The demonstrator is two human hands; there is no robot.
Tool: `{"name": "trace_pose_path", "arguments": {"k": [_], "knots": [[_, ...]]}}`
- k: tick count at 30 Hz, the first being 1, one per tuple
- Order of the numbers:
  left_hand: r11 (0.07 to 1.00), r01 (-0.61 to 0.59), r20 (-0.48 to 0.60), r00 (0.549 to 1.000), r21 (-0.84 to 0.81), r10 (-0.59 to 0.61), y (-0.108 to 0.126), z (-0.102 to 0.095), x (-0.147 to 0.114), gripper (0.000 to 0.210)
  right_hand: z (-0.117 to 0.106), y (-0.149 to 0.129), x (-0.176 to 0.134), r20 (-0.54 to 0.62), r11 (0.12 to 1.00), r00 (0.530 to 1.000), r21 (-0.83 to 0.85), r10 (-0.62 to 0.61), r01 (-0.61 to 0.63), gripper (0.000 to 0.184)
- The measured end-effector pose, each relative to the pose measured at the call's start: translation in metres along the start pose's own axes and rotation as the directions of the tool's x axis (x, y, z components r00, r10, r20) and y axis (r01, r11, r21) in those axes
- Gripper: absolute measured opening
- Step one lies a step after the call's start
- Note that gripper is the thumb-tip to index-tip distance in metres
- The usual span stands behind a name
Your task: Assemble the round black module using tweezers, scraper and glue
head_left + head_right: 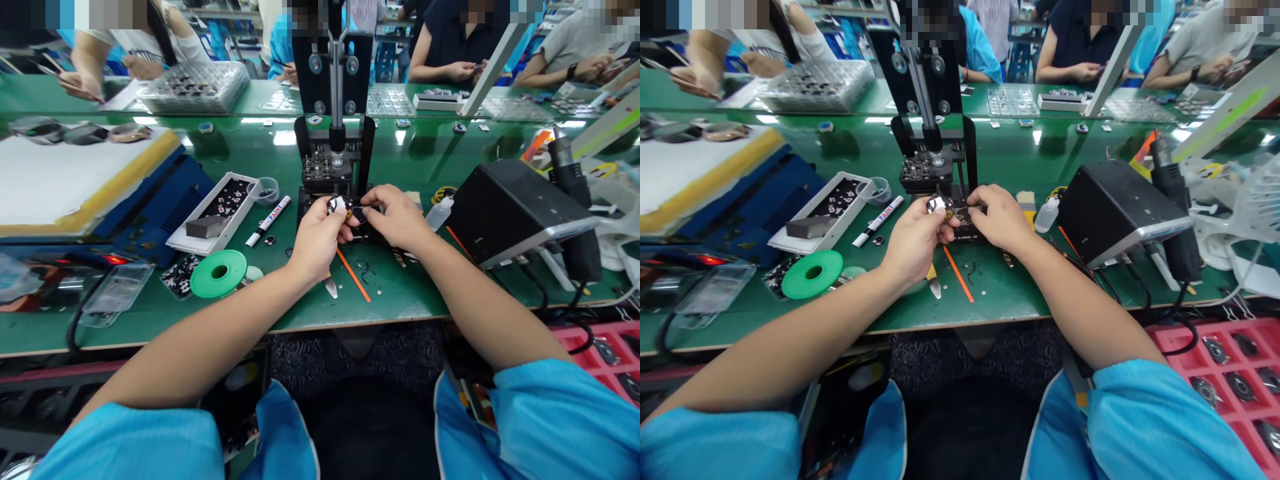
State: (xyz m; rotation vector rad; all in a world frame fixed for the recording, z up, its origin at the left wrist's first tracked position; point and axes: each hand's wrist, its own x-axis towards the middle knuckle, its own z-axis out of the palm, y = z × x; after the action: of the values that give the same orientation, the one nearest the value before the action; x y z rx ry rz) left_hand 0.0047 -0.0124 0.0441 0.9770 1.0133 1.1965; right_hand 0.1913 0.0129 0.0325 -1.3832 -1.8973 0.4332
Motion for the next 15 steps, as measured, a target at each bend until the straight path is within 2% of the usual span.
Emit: {"name": "trace_pose_path", "arguments": {"k": [3,7,12,15], "knots": [[1.000,-0.014,-0.006,1.000,-0.007,0.014,0.002,0.000,0.000,0.013,-0.001,-0.003,0.001,-0.068,0.987,0.994,0.141,0.082,-0.072,0.007],[0.999,-0.041,0.029,0.999,0.020,0.041,0.002,0.000,-0.002,0.011,-0.001,-0.004,0.003,-0.071,0.936,0.986,0.331,0.153,-0.121,0.009],[0.995,-0.060,0.082,0.995,0.085,0.053,-0.001,-0.003,-0.002,0.022,0.000,-0.006,0.002,0.021,0.866,0.984,0.471,0.178,-0.167,0.008],[0.988,-0.096,0.119,0.990,0.125,0.081,-0.005,-0.006,0.001,0.029,-0.001,-0.012,0.001,0.141,0.798,0.975,0.560,0.174,-0.224,0.016]]}}
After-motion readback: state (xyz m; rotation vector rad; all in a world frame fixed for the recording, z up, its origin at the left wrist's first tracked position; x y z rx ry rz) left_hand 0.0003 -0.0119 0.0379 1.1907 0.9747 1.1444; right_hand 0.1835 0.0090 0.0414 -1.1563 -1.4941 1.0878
